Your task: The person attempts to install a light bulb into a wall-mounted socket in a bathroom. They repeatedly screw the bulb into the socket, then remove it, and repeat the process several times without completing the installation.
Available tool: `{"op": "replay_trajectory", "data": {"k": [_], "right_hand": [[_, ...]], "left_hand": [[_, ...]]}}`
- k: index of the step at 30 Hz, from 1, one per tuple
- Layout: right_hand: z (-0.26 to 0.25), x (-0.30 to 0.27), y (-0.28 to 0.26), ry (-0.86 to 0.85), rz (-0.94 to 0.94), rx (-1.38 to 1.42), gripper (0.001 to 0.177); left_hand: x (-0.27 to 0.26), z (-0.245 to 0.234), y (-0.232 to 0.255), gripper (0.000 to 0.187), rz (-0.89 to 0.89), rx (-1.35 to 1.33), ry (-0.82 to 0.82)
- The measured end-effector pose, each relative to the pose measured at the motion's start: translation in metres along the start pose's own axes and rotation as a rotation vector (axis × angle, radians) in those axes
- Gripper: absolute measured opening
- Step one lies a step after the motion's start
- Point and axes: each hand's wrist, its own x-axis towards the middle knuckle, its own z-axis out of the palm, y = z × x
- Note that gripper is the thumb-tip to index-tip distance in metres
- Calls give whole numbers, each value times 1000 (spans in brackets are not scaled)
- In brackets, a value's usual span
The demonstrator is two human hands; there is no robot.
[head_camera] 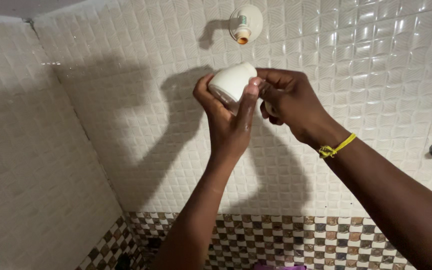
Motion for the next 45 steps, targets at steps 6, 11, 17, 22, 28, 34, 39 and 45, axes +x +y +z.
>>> {"op": "replay_trajectory", "data": {"k": [6, 11, 17, 22, 28, 34, 39, 45], "right_hand": [[3, 9, -7, 147, -119, 35, 40], [5, 10, -17, 190, -151, -1, 33], [6, 14, -20, 201, -162, -51, 28], [3, 23, -20, 254, -123, 27, 20], [1, 17, -33, 393, 188, 540, 16], [5, 4, -24, 207, 86, 673, 30], [4, 11, -6, 224, 11, 664, 33], [9, 15, 1, 363, 126, 751, 38]], "left_hand": [[19, -3, 0, 91, -36, -95, 2], [26, -10, 6, 90, -120, 14, -6], [31, -12, 19, 83, -38, 136, -34], [37, -10, 24, 83, 27, 269, -46], [33, -9, 24, 81, 10, 313, -65], [24, -14, 33, 69, -170, 329, -35], [27, -22, 36, 67, -401, 241, -24], [30, -25, 30, 53, -337, 157, -50]]}}
